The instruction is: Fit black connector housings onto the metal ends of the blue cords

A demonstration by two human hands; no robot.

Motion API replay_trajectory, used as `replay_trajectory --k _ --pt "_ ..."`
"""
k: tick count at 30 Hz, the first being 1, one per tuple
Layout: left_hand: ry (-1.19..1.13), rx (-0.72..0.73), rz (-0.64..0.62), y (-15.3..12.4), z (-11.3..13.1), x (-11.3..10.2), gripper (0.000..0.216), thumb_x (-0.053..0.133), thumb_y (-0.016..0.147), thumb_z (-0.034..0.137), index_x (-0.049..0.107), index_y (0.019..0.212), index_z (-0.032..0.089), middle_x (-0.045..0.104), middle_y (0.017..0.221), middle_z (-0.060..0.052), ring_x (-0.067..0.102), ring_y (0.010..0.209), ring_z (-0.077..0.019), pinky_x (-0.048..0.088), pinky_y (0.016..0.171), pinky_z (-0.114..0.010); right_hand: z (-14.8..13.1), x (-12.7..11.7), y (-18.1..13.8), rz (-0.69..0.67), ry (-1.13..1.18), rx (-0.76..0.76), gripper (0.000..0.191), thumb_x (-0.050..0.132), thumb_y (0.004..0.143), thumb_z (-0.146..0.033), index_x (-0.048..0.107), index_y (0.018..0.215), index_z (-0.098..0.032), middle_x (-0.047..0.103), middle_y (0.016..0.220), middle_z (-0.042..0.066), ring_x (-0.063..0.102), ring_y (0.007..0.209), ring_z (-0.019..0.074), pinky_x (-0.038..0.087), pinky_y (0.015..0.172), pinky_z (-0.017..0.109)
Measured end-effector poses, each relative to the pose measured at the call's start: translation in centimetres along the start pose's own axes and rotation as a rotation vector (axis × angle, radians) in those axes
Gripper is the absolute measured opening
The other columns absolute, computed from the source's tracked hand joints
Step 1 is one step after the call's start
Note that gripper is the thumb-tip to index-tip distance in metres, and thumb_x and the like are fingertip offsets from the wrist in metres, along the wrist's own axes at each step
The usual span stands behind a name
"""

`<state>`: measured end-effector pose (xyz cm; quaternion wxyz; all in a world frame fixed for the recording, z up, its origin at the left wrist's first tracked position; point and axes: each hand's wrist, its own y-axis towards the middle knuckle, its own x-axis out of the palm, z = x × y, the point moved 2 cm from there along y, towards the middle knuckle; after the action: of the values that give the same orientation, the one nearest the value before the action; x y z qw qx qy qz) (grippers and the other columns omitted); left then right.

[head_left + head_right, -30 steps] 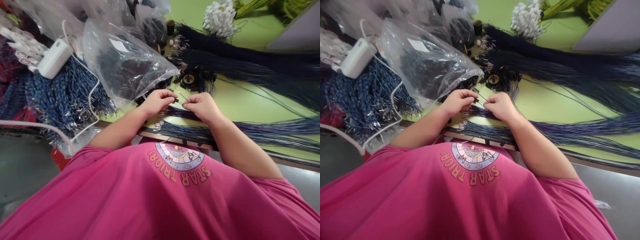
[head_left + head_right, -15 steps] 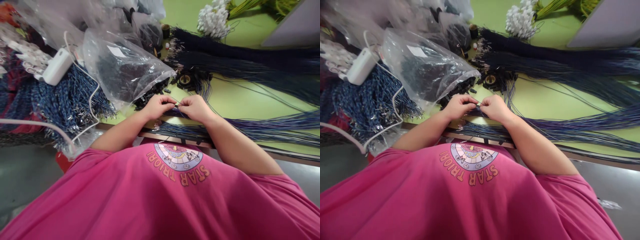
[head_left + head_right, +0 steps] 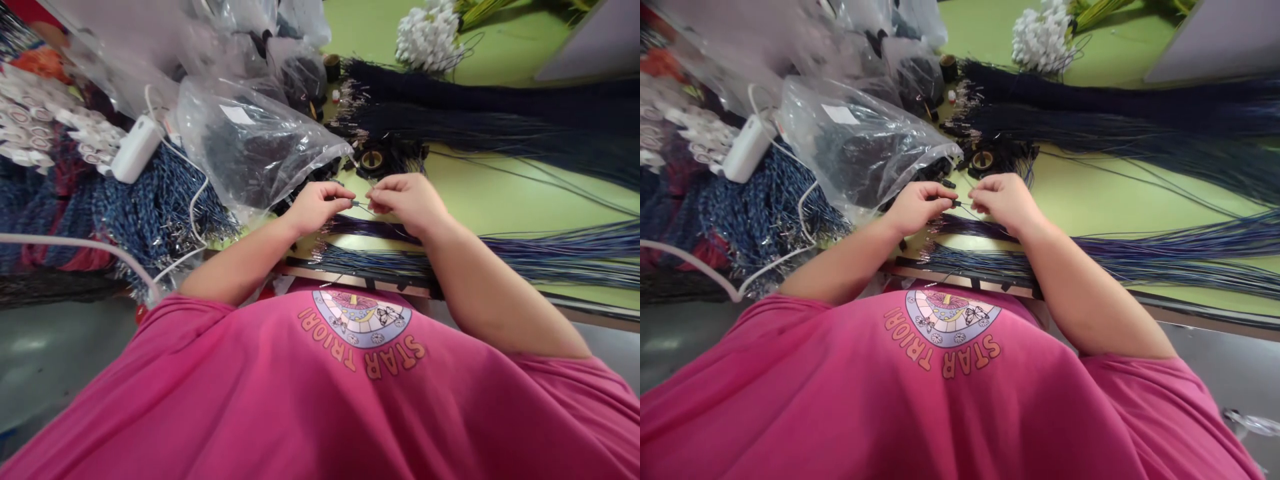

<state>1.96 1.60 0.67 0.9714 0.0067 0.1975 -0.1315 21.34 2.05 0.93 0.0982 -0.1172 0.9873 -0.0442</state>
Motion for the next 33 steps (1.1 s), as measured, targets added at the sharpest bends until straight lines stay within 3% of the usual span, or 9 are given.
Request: replay_trajectory --k 5,12,17,20,23,26,29,33 --pt "0.032 0.001 0.020 0.1 0.7 -0.6 0.024 0.070 0.074 0.024 0.076 0.095 0.015 0.073 0.087 -0.005 0.063 0.081 -0.0121 0.050 0.076 -0.026 0.7 -2.9 1.7 0.233 0.345 0.065 0.007 0.062 0.078 -0.016 0.064 0.072 -0.016 0.062 0.064 0.003 0.054 0.054 0.0094 0.046 0.058 0.028" --pt "0.225 0.027 0.087 1.9 1.3 -1.8 0.021 0.066 0.077 0.023 0.076 0.094 0.015 0.073 0.088 -0.005 0.063 0.083 -0.0144 0.050 0.083 -0.029 0.0 -3.4 1.4 0.258 0.400 -0.060 0.008 0.058 0.083 -0.016 0.065 0.078 -0.016 0.058 0.059 0.000 0.051 0.049 0.0086 0.043 0.050 0.024" --pt "0.541 0.127 0.126 6.6 0.4 -1.9 0.021 0.061 0.080 0.021 0.075 0.095 0.017 0.073 0.102 -0.007 0.064 0.096 -0.0194 0.045 0.095 -0.032 -1.7 -1.1 -0.7 0.066 0.246 -0.241 0.015 0.061 0.077 -0.011 0.067 0.089 -0.017 0.060 0.053 -0.003 0.054 0.047 0.0107 0.046 0.053 0.025" --pt "0.689 0.115 0.065 9.3 -1.1 -1.0 0.022 0.058 0.082 0.018 0.073 0.098 0.018 0.071 0.107 -0.008 0.062 0.103 -0.0216 0.042 0.099 -0.033 -0.4 0.7 -0.9 -0.141 0.053 -0.157 0.015 0.059 0.074 -0.007 0.068 0.082 -0.017 0.063 0.055 -0.003 0.055 0.048 0.0111 0.045 0.054 0.026" --pt "0.701 0.112 0.018 10.7 -2.2 -0.5 0.021 0.061 0.080 0.017 0.071 0.099 0.016 0.068 0.104 -0.009 0.061 0.105 -0.0226 0.040 0.100 -0.034 1.5 1.9 -0.2 -0.186 -0.201 -0.092 0.019 0.056 0.070 -0.006 0.071 0.077 -0.016 0.065 0.057 -0.002 0.055 0.051 0.0113 0.043 0.057 0.027" --pt "0.539 0.154 0.067 9.8 -1.8 -0.8 0.018 0.066 0.077 0.018 0.069 0.094 0.016 0.066 0.096 -0.008 0.060 0.105 -0.0227 0.039 0.099 -0.033 2.3 2.2 0.3 -0.129 -0.310 -0.143 0.020 0.056 0.070 -0.010 0.074 0.077 -0.015 0.066 0.060 0.000 0.058 0.059 0.0132 0.044 0.064 0.028" --pt "0.334 0.137 0.120 6.8 -0.4 -1.4 0.011 0.069 0.078 0.028 0.065 0.077 0.018 0.062 0.080 -0.005 0.060 0.096 -0.0208 0.042 0.090 -0.031 1.9 2.1 0.2 -0.106 -0.303 -0.178 0.017 0.058 0.074 -0.017 0.075 0.075 -0.015 0.069 0.067 0.002 0.058 0.063 0.0142 0.043 0.065 0.028" --pt "-0.011 -0.089 0.073 1.9 0.8 -2.1 0.033 0.059 0.084 0.050 0.058 0.072 0.019 0.048 0.058 0.000 0.054 0.064 -0.0134 0.040 0.061 -0.026 1.3 2.0 -0.2 -0.106 -0.294 -0.186 0.019 0.060 0.076 -0.023 0.076 0.079 -0.015 0.069 0.068 0.002 0.056 0.063 0.0135 0.041 0.063 0.027"
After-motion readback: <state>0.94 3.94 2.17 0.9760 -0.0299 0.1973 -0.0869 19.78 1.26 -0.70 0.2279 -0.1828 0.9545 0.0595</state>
